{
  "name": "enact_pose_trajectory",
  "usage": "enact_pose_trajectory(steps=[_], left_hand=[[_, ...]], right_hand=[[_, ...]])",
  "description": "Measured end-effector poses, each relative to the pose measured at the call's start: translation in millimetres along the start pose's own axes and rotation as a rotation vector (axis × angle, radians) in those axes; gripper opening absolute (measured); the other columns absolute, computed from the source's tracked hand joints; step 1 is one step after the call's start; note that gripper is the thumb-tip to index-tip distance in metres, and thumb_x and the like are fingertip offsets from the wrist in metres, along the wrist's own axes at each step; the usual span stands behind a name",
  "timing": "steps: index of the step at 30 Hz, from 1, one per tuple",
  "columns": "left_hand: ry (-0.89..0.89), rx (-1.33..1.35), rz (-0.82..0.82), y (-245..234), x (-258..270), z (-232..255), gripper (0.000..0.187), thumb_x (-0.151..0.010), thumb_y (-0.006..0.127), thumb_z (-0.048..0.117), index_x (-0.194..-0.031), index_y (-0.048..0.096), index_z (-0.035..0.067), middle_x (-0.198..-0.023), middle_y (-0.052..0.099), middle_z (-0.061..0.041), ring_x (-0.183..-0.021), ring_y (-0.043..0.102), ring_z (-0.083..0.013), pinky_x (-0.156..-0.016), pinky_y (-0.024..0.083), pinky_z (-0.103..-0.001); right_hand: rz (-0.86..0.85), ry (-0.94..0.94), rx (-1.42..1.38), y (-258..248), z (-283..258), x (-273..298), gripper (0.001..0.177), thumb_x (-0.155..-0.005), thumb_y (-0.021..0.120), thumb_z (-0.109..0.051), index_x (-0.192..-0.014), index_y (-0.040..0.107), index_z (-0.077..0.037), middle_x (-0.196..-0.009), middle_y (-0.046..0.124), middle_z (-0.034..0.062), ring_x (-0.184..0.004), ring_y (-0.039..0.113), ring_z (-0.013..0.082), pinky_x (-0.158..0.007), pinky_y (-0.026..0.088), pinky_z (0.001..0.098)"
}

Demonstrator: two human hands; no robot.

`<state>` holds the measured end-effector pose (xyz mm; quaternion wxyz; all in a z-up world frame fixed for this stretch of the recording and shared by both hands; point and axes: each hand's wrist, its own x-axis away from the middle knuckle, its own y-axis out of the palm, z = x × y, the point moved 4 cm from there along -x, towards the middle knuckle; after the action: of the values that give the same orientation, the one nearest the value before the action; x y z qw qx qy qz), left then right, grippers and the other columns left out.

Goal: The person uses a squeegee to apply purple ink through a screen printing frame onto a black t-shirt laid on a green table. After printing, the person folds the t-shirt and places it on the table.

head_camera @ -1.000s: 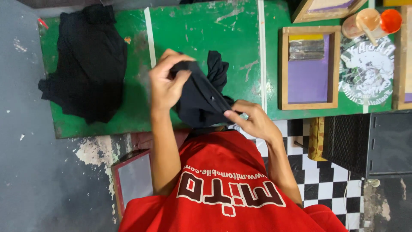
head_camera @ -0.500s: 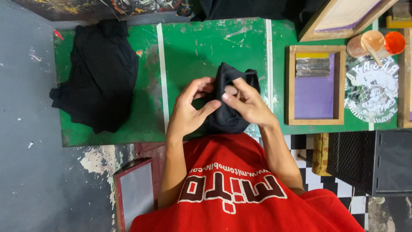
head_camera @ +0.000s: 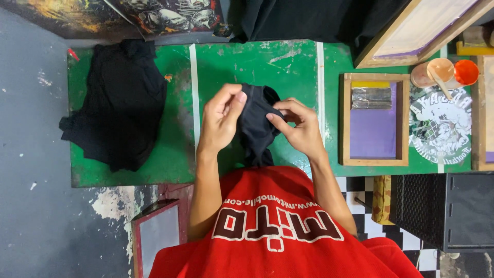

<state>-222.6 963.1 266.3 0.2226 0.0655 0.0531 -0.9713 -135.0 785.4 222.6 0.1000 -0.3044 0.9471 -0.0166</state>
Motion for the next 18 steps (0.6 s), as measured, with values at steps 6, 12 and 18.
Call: enact_pose_trajectory(steps=[6, 12, 18], left_hand=[[0.123, -0.176, 0.047, 4.5, -20.1, 27.6, 0.017, -0.108, 0.051, 0.017, -0.104, 0.067, 0.012, -0.067, 0.045, -0.003, -0.068, 0.044, -0.0116, -0.062, 0.045, -0.032], [0.191, -0.061, 0.214, -12.6, -36.3, -1.2, 0.016, -0.109, 0.047, 0.017, -0.106, 0.061, 0.009, -0.078, 0.040, 0.000, -0.077, 0.042, -0.0134, -0.071, 0.042, -0.030], [0.266, -0.121, 0.241, -12.7, -73.5, 0.0, 0.018, -0.108, 0.049, 0.013, -0.117, 0.060, 0.000, -0.100, 0.060, -0.002, -0.087, 0.051, -0.0116, -0.081, 0.045, -0.025]], right_hand=[[0.007, -0.210, 0.039, -7.1, -12.1, -11.6, 0.014, -0.088, 0.080, 0.002, -0.101, 0.075, -0.001, -0.088, 0.063, 0.0099, -0.078, 0.056, 0.0176, -0.070, 0.048, 0.0295], [-0.245, 0.032, -0.091, -3.5, 20.2, -0.9, 0.006, -0.090, 0.075, 0.001, -0.087, 0.073, -0.004, -0.061, 0.060, -0.0022, -0.066, 0.047, 0.0026, -0.056, 0.041, 0.0211], [-0.439, 0.192, -0.046, -0.8, 9.8, -3.7, 0.030, -0.098, 0.065, -0.006, -0.071, 0.052, -0.002, -0.066, 0.042, -0.0056, -0.062, 0.032, 0.0075, -0.054, 0.032, 0.0241]])
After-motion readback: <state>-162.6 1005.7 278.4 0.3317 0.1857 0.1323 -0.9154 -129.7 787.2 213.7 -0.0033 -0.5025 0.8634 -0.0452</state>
